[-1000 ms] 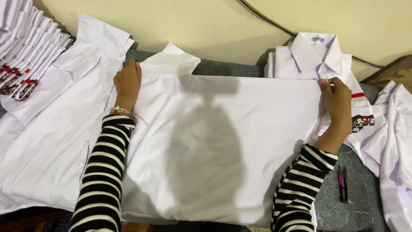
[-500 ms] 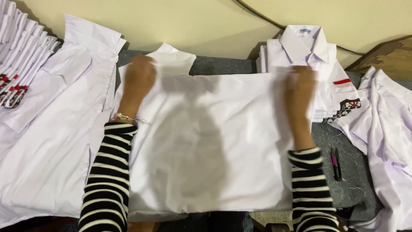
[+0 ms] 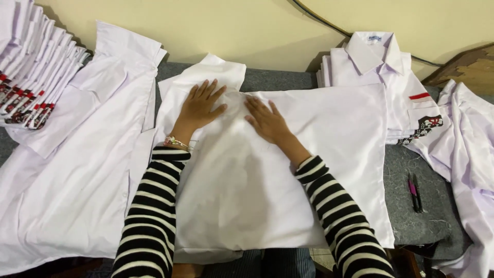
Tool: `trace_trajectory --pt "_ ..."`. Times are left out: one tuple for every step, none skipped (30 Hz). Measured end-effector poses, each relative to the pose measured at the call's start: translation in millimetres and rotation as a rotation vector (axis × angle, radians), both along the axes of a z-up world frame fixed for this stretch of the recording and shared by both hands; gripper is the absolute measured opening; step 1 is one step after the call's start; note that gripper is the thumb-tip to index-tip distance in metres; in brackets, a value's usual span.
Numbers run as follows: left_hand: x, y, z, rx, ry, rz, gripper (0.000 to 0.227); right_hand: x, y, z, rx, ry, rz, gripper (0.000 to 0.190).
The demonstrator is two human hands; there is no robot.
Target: Folding and trimming loose threads from white school shirts on a work table in a garment factory.
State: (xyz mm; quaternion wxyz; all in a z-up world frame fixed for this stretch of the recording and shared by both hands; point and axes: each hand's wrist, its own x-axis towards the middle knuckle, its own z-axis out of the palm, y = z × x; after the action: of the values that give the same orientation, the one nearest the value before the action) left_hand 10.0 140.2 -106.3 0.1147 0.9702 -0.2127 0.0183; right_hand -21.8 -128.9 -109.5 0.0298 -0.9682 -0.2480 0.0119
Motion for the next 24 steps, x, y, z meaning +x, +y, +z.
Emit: trace_trajectory --pt "3.8 4.0 -5.2 -0.003 0.001 -0.001 0.070 -1.6 -6.6 1.8 -0.003 0.001 -0.001 0.067" --pt "8.7 6.9 -10.3 -0.019 -0.025 0.009 0.066 -2.6 -14.2 3.9 -0.034 0.001 -0.035 0.065" --pt "13.7 9.5 -15.4 -0.034 -0.051 0.018 0.063 -3.4 -22.0 6.1 -0.066 0.002 -0.070 0.064" --pt "13.0 9.4 -15.3 -0.038 -0.050 0.017 0.063 -4.6 -30.2 8.7 -0.069 0.003 -0.071 0.064" --pt "12.3 9.3 -15.2 -0.047 -0.054 0.039 0.062 -5.9 -38.5 11.4 -0.099 0.022 -0.114 0.065" --pt "11.8 9.9 -14.9 -0.056 -0.058 0.061 0.061 -6.8 -46.1 13.8 -0.128 0.041 -0.156 0.065" --pt "12.0 10.5 -14.6 -0.058 -0.058 0.061 0.061 -7.5 -51.9 14.8 -0.130 0.042 -0.156 0.065" --pt "12.1 10.4 -14.7 -0.049 -0.052 0.067 0.061 -9.2 -58.4 15.5 -0.162 0.043 -0.179 0.067" --pt "12.5 9.9 -14.7 -0.041 -0.045 0.074 0.061 -10.9 -65.2 16.3 -0.193 0.045 -0.201 0.070" --pt "10.9 9.7 -13.1 -0.042 -0.044 0.069 0.061 -12.9 -70.5 16.3 -0.194 0.047 -0.205 0.070" --pt "9.5 9.3 -11.4 -0.058 -0.048 0.067 0.061 -15.0 -76.1 16.4 -0.235 -0.034 -0.214 0.069" --pt "7.9 9.2 -9.8 -0.073 -0.053 0.065 0.060 -17.3 -81.3 16.3 -0.275 -0.115 -0.222 0.069" --pt "8.1 9.0 -10.2 -0.074 -0.050 0.060 0.060 -17.7 -91.6 11.9 -0.276 -0.112 -0.227 0.069" --pt "8.8 8.7 -10.4 -0.073 -0.041 0.070 0.059 -17.8 -102.1 7.5 -0.260 -0.377 -0.179 0.064" --pt "9.6 8.3 -10.6 -0.071 -0.033 0.080 0.059 -18.0 -112.6 3.1 -0.241 -0.642 -0.128 0.060" --pt "10.4 8.2 -12.0 -0.072 -0.032 0.075 0.059 -17.1 -124.5 3.9 -0.243 -0.640 -0.134 0.060" --pt "11.2 8.1 -13.4 -0.064 -0.038 0.086 0.058 -16.3 -136.5 4.9 -0.235 -0.722 -0.106 0.061" --pt "12.5 7.8 -14.6 -0.057 -0.044 0.098 0.058 -14.8 -148.7 6.3 -0.227 -0.805 -0.075 0.062" --pt "12.4 7.4 -13.5 -0.059 -0.045 0.093 0.058 -18.3 -151.0 18.9 -0.230 -0.805 -0.079 0.062" --pt "11.3 7.8 -12.9 -0.069 -0.046 0.094 0.058 -22.5 -152.7 30.7 -0.241 -0.527 -0.209 0.067" --pt "10.3 8.0 -12.4 -0.079 -0.048 0.095 0.057 -26.6 -154.4 42.4 -0.247 -0.245 -0.335 0.072" --pt "10.7 8.7 -12.9 -0.078 -0.045 0.092 0.057 -29.0 -157.8 48.4 -0.247 -0.243 -0.338 0.072" --pt "11.1 9.3 -13.4 -0.076 -0.042 0.080 0.058 -31.4 -161.2 54.4 -0.237 -0.219 -0.357 0.068" --pt "11.9 10.7 -13.2 -0.073 -0.039 0.070 0.059 -33.1 -164.0 60.8 -0.225 -0.197 -0.375 0.065"
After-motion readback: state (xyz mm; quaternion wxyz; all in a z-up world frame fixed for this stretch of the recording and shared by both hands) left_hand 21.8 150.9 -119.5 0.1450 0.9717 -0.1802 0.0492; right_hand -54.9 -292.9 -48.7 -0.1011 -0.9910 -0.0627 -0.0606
